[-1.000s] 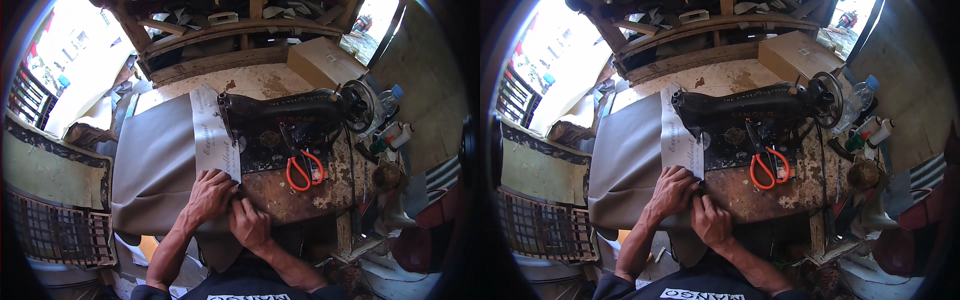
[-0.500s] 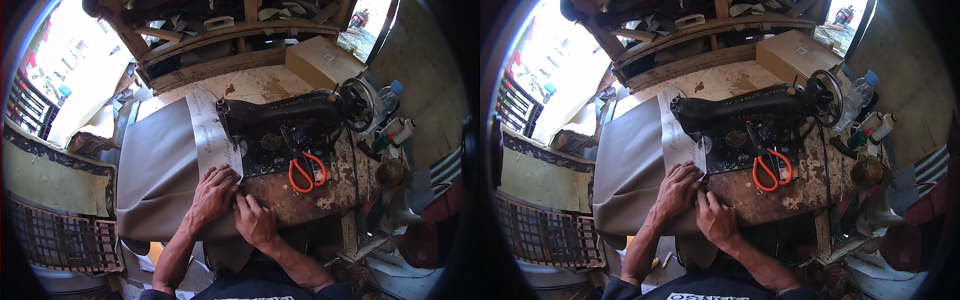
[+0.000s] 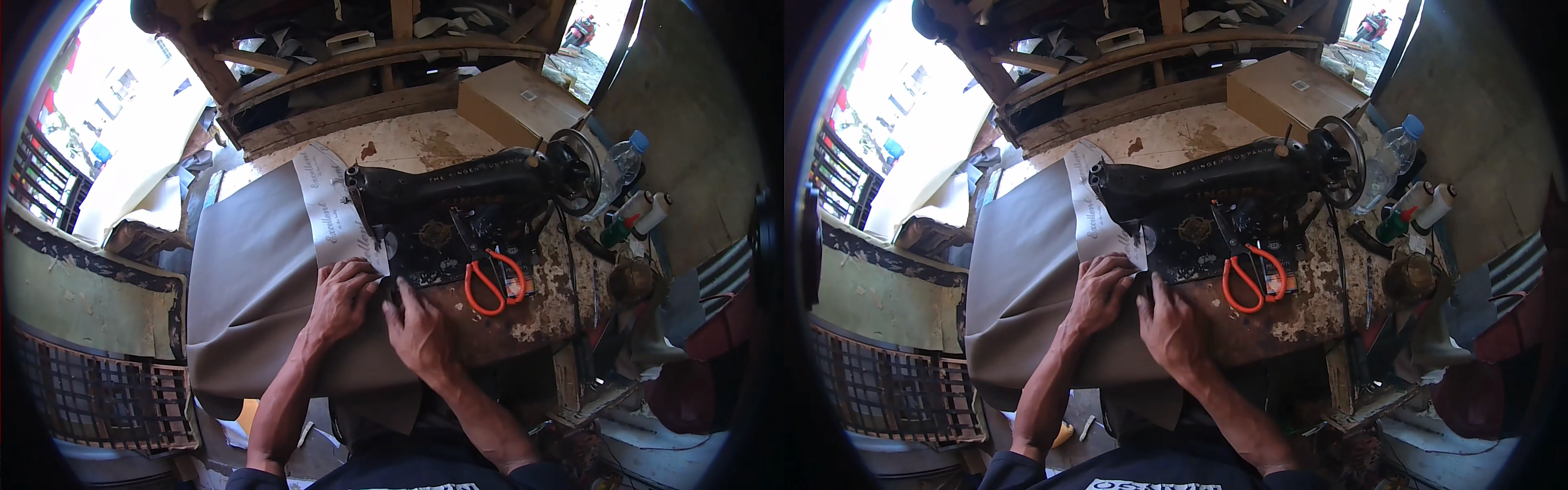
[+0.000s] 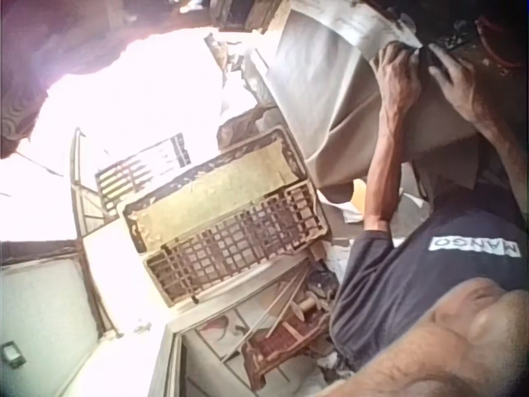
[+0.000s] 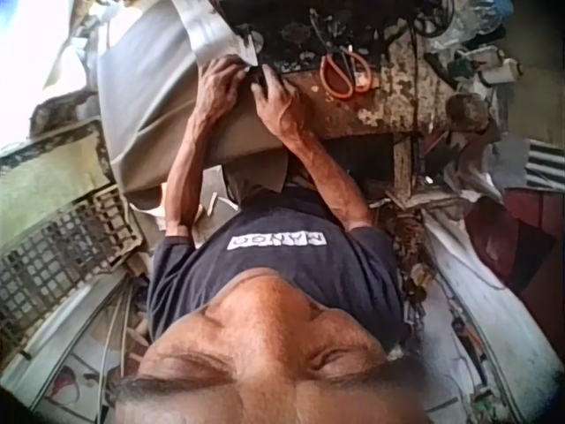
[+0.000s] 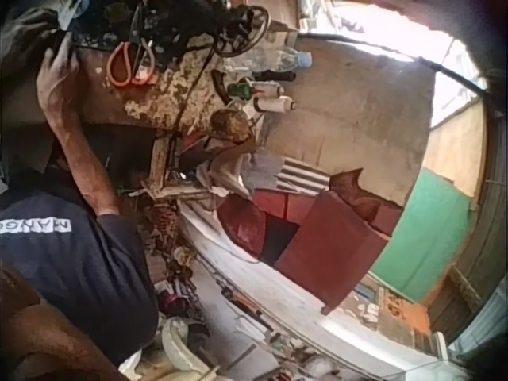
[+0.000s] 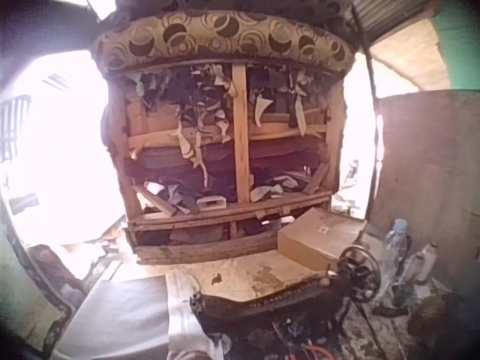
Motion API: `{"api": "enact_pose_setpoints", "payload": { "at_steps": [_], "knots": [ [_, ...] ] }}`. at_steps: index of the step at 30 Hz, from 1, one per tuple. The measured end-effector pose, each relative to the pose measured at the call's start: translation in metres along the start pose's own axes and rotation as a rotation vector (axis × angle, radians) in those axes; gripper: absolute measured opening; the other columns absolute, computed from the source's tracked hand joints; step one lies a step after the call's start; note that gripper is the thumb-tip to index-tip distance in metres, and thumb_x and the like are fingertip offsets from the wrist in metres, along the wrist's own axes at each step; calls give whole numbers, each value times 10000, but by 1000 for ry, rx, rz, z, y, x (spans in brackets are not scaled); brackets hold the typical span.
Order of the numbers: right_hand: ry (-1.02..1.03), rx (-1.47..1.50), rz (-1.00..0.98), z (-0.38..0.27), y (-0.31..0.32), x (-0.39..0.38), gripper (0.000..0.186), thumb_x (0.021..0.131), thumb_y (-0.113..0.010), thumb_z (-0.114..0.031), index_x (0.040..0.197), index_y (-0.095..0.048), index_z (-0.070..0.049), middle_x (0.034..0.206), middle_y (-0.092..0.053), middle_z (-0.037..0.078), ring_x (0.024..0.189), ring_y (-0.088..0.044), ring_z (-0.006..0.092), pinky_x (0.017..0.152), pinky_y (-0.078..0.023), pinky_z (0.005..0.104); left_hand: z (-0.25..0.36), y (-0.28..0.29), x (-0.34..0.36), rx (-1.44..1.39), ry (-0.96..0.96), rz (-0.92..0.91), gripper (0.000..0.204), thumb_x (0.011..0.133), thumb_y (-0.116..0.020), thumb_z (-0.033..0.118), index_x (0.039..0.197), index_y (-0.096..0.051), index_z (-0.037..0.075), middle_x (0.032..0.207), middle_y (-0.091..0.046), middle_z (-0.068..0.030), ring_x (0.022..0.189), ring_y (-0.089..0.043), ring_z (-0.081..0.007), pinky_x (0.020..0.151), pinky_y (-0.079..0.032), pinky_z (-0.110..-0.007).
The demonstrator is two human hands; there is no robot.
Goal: The person cuts out pieces of fabric and paper template material using shears, and then stitches the fabric together using a sewing machine.
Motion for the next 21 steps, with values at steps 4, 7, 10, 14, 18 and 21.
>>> {"api": "enact_pose_setpoints", "payload": {
  "at_steps": [4, 7, 10, 14, 18, 21],
  "knots": [
    [-45, -60, -65, 2, -5, 17, 256, 948, -670, -246, 1140, -699, -78, 975, -709, 129, 831, -699, 367, 695, -552, 449, -8, -1, -3, -12, 22, 1, 199, 940, -634, 174, 1057, -747, 60, 1168, -683, -67, 1227, -577, -239, 1025, -367, -413],
    [-28, -40, 39, 1, -12, 19, 169, 939, -665, -230, 1004, -711, -81, 924, -693, 104, 784, -684, 358, 651, -535, 442, -8, 1, -2, -20, 37, 5, 200, 944, -631, 181, 1051, -747, 58, 1161, -683, -66, 1210, -579, -240, 1015, -364, -412],
    [0, -125, 61, -6, -17, 15, 124, 936, -648, -211, 954, -692, -96, 879, -664, 104, 746, -667, 369, 629, -522, 449, -8, 2, 5, -26, 71, -26, 204, 949, -631, 196, 1041, -751, 59, 1143, -683, -62, 1172, -580, -242, 993, -365, -408],
    [102, -214, 72, -15, -28, 5, 97, 927, -615, -169, 967, -677, -106, 884, -638, 98, 703, -664, 361, 584, -519, 475, -8, 8, 9, -31, 84, -102, 215, 956, -637, 234, 1037, -761, 78, 1115, -684, -53, 1134, -574, -242, 957, -370, -411],
    [240, -510, 21, -29, -43, -20, 188, 869, -614, -128, 1033, -687, -75, 964, -672, 71, 724, -708, 240, 614, -579, 381, -5, 13, 6, -51, 69, -157, 223, 958, -645, 263, 1055, -770, 105, 1142, -677, -49, 1159, -566, -243, 990, -362, -415],
    [267, -528, 18, -29, -44, -24, 236, 840, -609, -115, 1043, -697, -35, 956, -659, 88, 703, -694, 212, 607, -577, 352, -1, 14, 1, -76, 12, -147, 244, 959, -649, 295, 1084, -776, 129, 1194, -663, -51, 1186, -557, -256, 1024, -353, -425]
  ]
}}
Point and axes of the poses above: each hand's wrist, its own x-axis towards the middle knuckle, its own y-axis out of the back of the hand, z = x × y, the point moved 5 cm from there along x, towards the middle knuckle
